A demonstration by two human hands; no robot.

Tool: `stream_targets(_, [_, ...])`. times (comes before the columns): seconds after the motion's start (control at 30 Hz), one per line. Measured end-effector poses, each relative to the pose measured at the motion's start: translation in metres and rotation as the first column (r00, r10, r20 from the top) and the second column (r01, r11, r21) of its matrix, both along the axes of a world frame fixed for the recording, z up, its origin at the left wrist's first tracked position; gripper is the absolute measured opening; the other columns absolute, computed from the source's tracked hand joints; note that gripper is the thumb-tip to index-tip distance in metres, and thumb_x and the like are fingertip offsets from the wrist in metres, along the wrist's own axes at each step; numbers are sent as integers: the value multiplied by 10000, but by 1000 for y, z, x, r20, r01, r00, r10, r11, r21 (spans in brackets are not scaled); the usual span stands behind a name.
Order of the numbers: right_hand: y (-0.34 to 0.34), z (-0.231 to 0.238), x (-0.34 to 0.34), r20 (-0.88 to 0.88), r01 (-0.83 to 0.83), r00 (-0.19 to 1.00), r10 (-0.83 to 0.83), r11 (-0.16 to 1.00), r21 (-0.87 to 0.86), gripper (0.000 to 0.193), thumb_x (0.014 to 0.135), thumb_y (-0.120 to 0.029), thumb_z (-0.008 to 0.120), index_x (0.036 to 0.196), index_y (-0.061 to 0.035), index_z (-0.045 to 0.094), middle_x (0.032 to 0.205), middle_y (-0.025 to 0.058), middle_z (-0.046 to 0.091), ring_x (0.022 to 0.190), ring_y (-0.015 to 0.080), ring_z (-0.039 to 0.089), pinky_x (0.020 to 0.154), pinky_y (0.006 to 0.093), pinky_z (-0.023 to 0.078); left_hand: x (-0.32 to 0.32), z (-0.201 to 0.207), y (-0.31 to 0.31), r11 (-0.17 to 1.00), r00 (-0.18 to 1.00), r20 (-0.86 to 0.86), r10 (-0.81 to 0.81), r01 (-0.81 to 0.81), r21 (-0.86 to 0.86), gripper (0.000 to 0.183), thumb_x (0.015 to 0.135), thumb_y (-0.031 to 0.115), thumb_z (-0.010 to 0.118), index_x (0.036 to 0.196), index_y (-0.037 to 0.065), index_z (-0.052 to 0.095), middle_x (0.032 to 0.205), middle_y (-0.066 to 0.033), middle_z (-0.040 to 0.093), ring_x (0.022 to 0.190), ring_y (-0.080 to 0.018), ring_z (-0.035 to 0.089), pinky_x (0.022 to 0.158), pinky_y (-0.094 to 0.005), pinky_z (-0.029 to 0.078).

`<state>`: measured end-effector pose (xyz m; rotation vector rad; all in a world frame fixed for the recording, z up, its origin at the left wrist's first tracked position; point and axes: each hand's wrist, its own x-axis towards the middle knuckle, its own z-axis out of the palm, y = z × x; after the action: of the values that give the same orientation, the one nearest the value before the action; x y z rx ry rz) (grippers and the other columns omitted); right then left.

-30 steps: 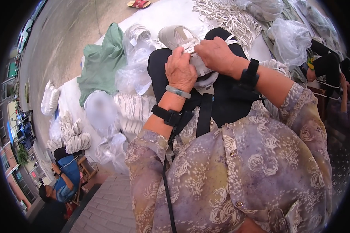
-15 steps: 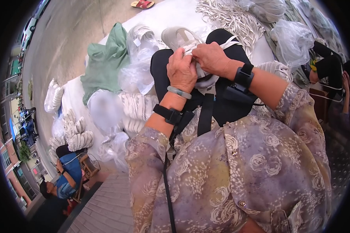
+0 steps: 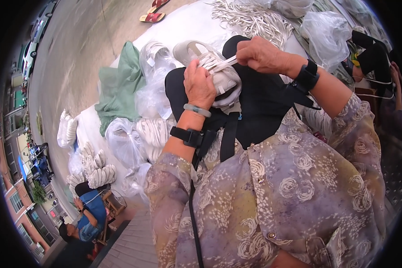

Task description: Lacing white sneakers while sitting outside in a manufacturing area.

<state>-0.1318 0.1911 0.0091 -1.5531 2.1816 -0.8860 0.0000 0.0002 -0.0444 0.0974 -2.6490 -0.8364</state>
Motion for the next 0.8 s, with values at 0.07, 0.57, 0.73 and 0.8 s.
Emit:
stream_targets(0.07, [9,-1,-3,-328,79,943,-59,996,49,112,672,-21,526,762,-75,565,732,57,503,691,244,508,680,349,372,0,1,-1,1000,1000,11,-17,16,5,91,714,35,563,781,23,502,1171,-211,472,1035,-380,470,907,-415,373])
stream_targets(0.57, [2,-30,15,-396,58,917,-57,998,-10,74,648,-142,607,716,-118,590,841,29,488,863,180,490,735,356,332,0,9,-6,996,996,71,-62,58,62,110,717,14,555,802,-4,488,1166,-227,440,1047,-385,435,916,-431,350])
stream_targets(0.73, [64,-30,-5,-480,177,849,-221,975,-135,84,662,-135,572,610,-72,553,942,37,544,923,196,493,760,356,353,3,19,-5,985,997,63,-54,43,169,83,728,13,539,786,-11,484,1153,-233,448,1035,-381,442,915,-424,355])
stream_targets(0.8, [101,-31,-18,-523,345,789,-322,937,-55,101,669,-134,571,616,-50,551,952,61,563,924,231,507,757,369,386,7,24,-6,985,998,55,-30,20,170,62,746,22,523,773,-12,480,1126,-243,461,1023,-382,455,915,-418,360])
